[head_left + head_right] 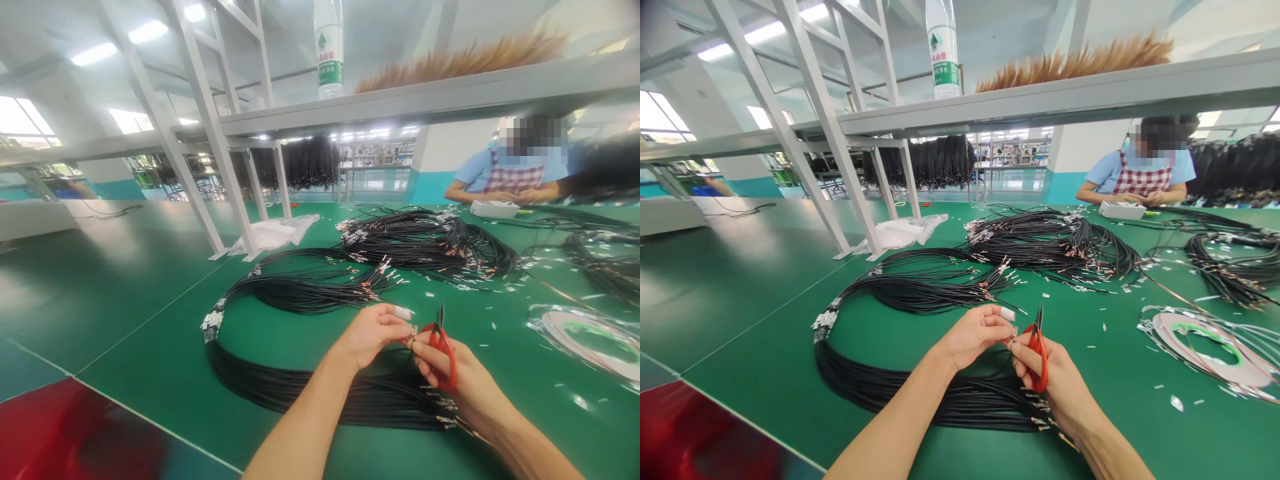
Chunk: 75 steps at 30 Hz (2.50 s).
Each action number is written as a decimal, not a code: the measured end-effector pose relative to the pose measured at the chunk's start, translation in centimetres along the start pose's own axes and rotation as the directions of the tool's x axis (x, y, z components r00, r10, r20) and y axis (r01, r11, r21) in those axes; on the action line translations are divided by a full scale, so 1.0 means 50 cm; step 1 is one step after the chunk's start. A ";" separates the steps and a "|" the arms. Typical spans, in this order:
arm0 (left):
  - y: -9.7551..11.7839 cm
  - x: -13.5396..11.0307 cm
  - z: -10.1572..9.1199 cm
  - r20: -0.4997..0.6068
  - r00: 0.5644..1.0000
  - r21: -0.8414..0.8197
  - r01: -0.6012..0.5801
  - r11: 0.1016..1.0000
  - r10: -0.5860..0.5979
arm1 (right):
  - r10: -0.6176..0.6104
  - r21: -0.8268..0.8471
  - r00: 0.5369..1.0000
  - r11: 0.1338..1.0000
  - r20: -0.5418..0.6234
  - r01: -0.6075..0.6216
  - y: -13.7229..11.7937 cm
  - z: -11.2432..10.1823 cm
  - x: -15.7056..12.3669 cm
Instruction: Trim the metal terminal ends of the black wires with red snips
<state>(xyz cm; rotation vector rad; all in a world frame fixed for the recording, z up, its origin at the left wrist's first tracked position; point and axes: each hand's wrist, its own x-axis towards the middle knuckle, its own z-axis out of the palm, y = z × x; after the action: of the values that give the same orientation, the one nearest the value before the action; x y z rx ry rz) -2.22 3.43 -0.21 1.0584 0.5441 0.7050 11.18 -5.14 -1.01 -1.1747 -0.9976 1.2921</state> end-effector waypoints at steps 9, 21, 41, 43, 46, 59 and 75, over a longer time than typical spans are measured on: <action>-0.038 0.014 -0.002 -0.251 0.905 0.610 -0.127 0.782 0.343 | 0.019 -0.096 0.995 0.995 -0.102 -0.029 0.019 -0.007 0.011; -0.019 0.005 0.009 -0.154 0.930 0.571 -0.191 0.798 0.333 | -0.011 -0.180 0.995 0.984 -0.095 -0.006 0.019 -0.009 0.016; 0.005 0.002 0.008 -0.341 0.937 0.145 0.130 0.981 -0.074 | -0.142 -0.289 0.989 0.949 -0.050 0.122 0.039 -0.005 0.014; 0.006 0.002 0.007 -0.308 0.951 0.128 0.082 0.988 -0.039 | -0.078 -0.166 0.996 0.984 -0.040 0.070 0.041 -0.009 0.017; 0.011 -0.005 0.011 -0.118 0.993 0.062 0.017 0.998 -0.009 | -0.056 -0.096 0.998 0.994 0.004 0.056 0.036 -0.012 0.017; -0.009 -0.001 0.020 -0.081 0.993 0.001 -0.083 0.997 0.083 | -0.025 -0.068 0.997 0.997 0.078 0.031 0.029 -0.018 0.016; -0.011 -0.026 0.050 0.177 0.975 0.173 0.104 0.979 -0.135 | 0.261 -0.764 0.961 0.637 0.093 -0.099 -0.046 -0.165 -0.041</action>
<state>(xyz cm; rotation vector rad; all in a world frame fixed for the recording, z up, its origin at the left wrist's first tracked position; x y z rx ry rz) -1.18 0.79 0.37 1.2201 0.5035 0.4539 19.54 -7.61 0.09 -1.8462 -1.7060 1.1747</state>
